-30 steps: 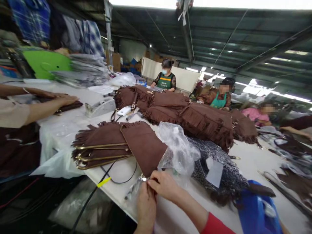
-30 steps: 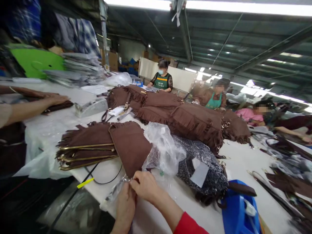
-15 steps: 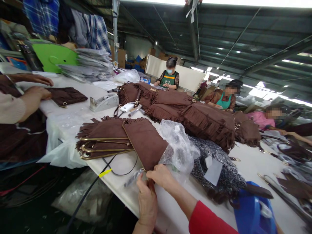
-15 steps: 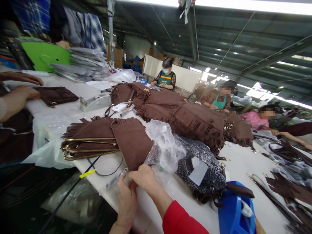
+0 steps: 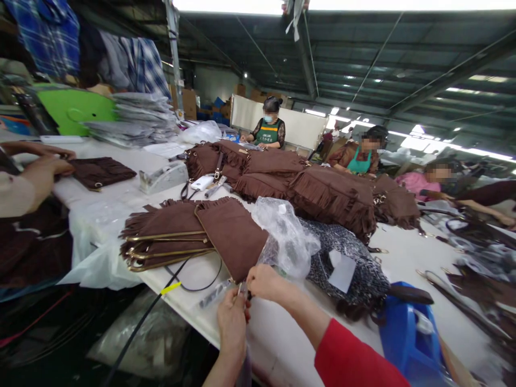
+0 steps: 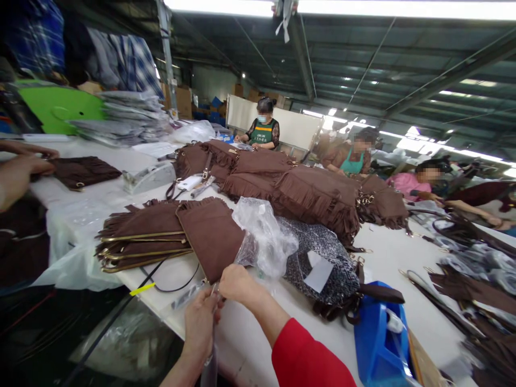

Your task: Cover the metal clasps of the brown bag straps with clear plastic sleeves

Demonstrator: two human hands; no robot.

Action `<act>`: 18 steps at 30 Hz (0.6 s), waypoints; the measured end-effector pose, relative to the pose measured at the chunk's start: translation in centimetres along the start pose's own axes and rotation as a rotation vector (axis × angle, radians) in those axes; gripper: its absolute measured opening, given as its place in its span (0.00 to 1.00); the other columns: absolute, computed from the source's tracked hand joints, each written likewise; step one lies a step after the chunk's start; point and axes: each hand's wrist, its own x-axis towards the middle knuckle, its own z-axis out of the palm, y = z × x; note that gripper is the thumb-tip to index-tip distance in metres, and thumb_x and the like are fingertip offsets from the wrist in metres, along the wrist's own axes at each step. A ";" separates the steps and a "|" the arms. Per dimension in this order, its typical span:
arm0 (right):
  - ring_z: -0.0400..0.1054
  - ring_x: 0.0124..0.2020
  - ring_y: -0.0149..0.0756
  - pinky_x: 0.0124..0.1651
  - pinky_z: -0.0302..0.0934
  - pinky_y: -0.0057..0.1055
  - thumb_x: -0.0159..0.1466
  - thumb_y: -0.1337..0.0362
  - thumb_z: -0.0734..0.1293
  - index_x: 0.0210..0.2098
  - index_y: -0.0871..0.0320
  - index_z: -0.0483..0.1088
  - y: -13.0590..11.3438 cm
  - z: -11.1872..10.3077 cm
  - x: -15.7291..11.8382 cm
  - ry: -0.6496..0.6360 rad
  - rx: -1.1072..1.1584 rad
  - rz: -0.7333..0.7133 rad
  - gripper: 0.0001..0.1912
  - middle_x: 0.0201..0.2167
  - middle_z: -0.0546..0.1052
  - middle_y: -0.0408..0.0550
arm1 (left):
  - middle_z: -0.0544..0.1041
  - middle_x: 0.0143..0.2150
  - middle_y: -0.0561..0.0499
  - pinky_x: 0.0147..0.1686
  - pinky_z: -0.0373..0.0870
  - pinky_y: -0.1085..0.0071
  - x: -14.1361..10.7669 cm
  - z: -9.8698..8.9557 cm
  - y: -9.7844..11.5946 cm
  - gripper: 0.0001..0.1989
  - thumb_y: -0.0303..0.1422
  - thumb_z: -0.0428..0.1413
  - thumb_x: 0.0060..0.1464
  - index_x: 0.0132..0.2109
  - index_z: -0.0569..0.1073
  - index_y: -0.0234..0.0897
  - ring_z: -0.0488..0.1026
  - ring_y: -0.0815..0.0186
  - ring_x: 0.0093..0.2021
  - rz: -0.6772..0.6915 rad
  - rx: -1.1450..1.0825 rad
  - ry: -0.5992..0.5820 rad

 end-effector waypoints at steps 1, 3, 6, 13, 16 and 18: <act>0.69 0.34 0.38 0.34 0.56 0.27 0.50 0.75 0.61 0.28 0.62 0.73 0.0 0.0 -0.2 0.029 0.001 -0.010 0.11 0.28 0.77 0.52 | 0.65 0.15 0.58 0.14 0.51 0.77 -0.1 0.0 0.1 0.08 0.36 0.49 0.43 0.28 0.68 0.36 0.57 0.74 0.13 -0.019 -0.034 0.002; 0.68 0.36 0.39 0.35 0.55 0.28 0.50 0.77 0.60 0.36 0.63 0.71 0.4 0.2 -0.5 0.085 0.022 -0.036 0.15 0.32 0.76 0.54 | 0.65 0.14 0.58 0.14 0.50 0.78 -0.2 0.0 0.3 0.06 0.34 0.51 0.41 0.26 0.68 0.35 0.57 0.75 0.13 -0.056 -0.101 0.006; 0.66 0.32 0.35 0.34 0.53 0.28 0.54 0.76 0.58 0.39 0.61 0.67 1.4 1.3 -0.9 0.143 0.114 -0.064 0.15 0.29 0.74 0.50 | 0.66 0.13 0.57 0.13 0.50 0.79 -0.1 0.0 0.7 0.06 0.31 0.53 0.37 0.26 0.69 0.33 0.57 0.76 0.12 -0.136 -0.202 0.012; 0.59 0.24 0.28 0.28 0.52 0.23 0.56 0.75 0.55 0.31 0.57 0.59 3.2 5.6 -0.6 0.200 0.544 -0.010 0.08 0.19 0.62 0.37 | 0.64 0.12 0.55 0.12 0.51 0.79 0.6 -0.1 1.2 0.07 0.22 0.52 0.42 0.20 0.67 0.31 0.55 0.77 0.11 -0.411 -0.409 -0.024; 0.59 0.22 0.27 0.27 0.53 0.22 0.54 0.74 0.54 0.29 0.56 0.55 3.1 7.2 -0.2 0.220 0.768 0.032 0.07 0.19 0.61 0.36 | 0.63 0.12 0.56 0.12 0.50 0.81 0.7 -0.2 1.3 0.13 0.20 0.48 0.49 0.19 0.65 0.31 0.54 0.79 0.11 -0.496 -0.457 -0.057; 0.59 0.21 0.26 0.26 0.53 0.23 0.52 0.72 0.55 0.28 0.56 0.55 2.8 7.8 0.1 0.236 0.899 0.046 0.05 0.18 0.61 0.35 | 0.60 0.12 0.57 0.13 0.51 0.82 0.8 -0.3 1.2 0.15 0.20 0.47 0.51 0.18 0.64 0.32 0.53 0.79 0.10 -0.520 -0.465 -0.105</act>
